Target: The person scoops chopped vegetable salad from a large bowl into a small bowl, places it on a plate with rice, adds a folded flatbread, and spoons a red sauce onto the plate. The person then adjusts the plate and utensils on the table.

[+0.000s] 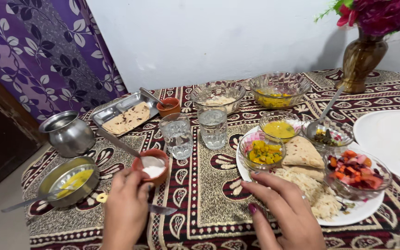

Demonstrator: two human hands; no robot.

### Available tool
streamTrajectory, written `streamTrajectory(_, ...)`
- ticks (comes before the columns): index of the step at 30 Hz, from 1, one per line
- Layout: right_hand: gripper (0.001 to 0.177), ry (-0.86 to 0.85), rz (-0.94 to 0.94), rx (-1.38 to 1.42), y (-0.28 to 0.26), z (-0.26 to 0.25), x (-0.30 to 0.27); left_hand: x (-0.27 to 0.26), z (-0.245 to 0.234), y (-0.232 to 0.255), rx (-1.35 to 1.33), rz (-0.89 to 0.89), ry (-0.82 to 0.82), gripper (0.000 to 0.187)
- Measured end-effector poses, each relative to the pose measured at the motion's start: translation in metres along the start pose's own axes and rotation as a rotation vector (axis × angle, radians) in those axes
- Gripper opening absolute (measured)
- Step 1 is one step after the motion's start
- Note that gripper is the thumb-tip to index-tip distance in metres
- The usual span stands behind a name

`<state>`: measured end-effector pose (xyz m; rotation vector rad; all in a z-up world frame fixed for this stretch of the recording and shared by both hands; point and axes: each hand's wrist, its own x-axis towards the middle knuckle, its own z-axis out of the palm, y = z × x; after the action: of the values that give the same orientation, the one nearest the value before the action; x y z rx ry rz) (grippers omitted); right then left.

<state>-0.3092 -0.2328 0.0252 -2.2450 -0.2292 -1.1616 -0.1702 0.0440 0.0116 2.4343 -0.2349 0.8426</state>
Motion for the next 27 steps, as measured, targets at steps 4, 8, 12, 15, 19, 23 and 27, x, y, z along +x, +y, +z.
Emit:
streamTrajectory(4, 0.043, -0.014, 0.021, 0.017, -0.005, 0.000, -0.003, -0.009, -0.001, 0.023, -0.036, -0.009, -0.078, 0.022)
streamTrajectory(8, 0.042, -0.050, -0.037, 0.025, 0.000, 0.007, -0.009, -0.019, 0.005, 0.046, -0.129, 0.008, -0.058, 0.022)
streamTrajectory(12, 0.035, -0.211, -0.058, 0.026, 0.016, 0.018, -0.021, -0.029, 0.022, 0.067, -0.155, -0.009, -0.100, 0.021)
streamTrajectory(15, 0.040, -0.346, -0.124, -0.016, 0.027, 0.032, -0.028, -0.032, 0.028, 0.074, -0.136, -0.004, -0.103, 0.024)
streamTrajectory(19, 0.050, -0.537, -0.165, 0.046, 0.041, 0.047, -0.035, -0.031, 0.031, 0.079, -0.130, 0.011, -0.063, 0.023)
streamTrajectory(23, 0.048, -0.607, -0.108, 0.045, 0.043, 0.050, -0.031, -0.028, 0.030, 0.083, -0.136, -0.105, -0.160, 0.031)
streamTrajectory(27, 0.044, -0.562, -0.120, 0.048, 0.037, 0.048, -0.021, -0.025, 0.029, 0.079, -0.158, -0.046, -0.149, 0.025)
